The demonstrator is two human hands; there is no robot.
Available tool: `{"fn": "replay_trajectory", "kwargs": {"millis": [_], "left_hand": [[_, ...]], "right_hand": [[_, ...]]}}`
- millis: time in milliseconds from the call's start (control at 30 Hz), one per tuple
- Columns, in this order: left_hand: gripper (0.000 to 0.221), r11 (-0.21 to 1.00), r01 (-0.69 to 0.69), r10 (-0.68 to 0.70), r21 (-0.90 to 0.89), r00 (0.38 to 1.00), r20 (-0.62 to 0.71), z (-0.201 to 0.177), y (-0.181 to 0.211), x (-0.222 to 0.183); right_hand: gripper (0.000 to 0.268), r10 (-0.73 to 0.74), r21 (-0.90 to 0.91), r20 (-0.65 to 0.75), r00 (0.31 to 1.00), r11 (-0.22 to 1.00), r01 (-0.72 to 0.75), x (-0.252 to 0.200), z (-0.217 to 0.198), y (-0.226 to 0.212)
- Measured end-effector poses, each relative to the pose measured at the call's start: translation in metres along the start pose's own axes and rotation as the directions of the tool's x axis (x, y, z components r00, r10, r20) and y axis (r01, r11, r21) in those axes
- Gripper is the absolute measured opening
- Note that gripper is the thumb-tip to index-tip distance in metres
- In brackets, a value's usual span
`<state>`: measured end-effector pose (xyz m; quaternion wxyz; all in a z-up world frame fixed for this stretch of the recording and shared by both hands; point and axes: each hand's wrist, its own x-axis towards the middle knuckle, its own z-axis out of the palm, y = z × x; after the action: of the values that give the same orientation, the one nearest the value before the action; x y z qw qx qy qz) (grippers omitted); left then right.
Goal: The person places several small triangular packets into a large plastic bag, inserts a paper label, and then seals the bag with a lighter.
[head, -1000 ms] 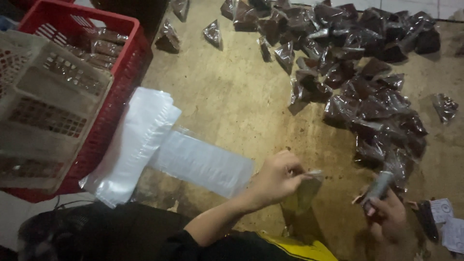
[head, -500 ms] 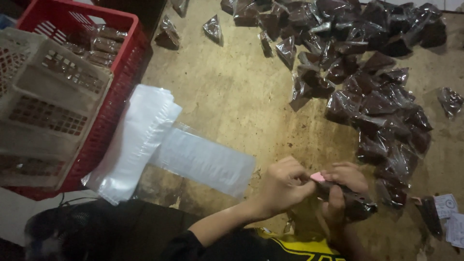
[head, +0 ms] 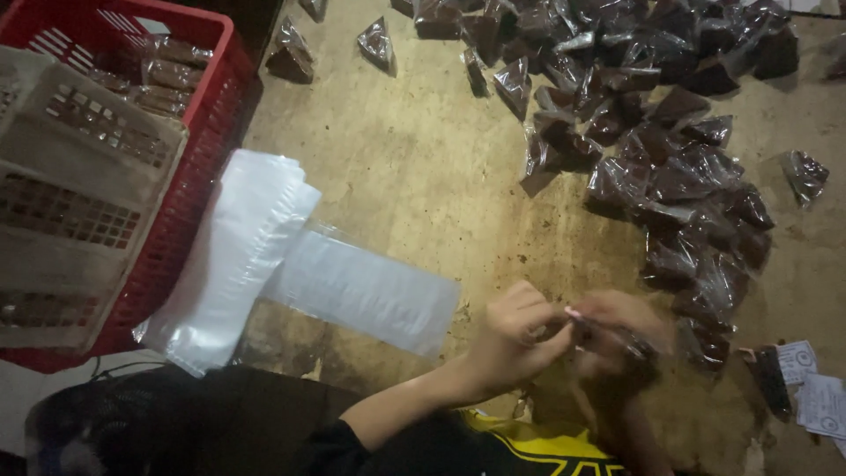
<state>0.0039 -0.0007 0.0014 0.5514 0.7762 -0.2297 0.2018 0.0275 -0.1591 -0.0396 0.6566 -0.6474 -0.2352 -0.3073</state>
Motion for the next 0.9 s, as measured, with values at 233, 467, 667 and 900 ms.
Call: {"fn": "replay_trajectory", "kwargs": {"millis": [233, 467, 667, 900], "left_hand": [[0.013, 0.996, 0.068, -0.068, -0.061, 0.998, -0.003, 0.005, -0.005, -0.004], [0.016, 0.963, 0.206, -0.223, -0.171, 0.971, -0.082, -0.007, 0.002, -0.007], [0.009, 0.985, 0.128, -0.141, -0.113, 0.984, -0.113, -0.012, 0.000, -0.007], [0.009, 0.991, 0.089, -0.098, -0.102, 0.991, -0.086, -0.003, -0.006, -0.015]], "right_hand": [[0.013, 0.150, -0.208, -0.044, 0.988, 0.966, -0.156, 0.013, 0.021, -0.007], [0.025, 0.108, -0.324, -0.234, 0.966, 0.928, -0.182, 0.025, 0.043, -0.011], [0.030, 0.286, -0.080, -0.206, 0.936, 0.948, -0.307, 0.015, 0.054, -0.022], [0.029, 0.334, -0.178, -0.388, 0.859, 0.887, -0.426, 0.004, 0.038, -0.003]]}}
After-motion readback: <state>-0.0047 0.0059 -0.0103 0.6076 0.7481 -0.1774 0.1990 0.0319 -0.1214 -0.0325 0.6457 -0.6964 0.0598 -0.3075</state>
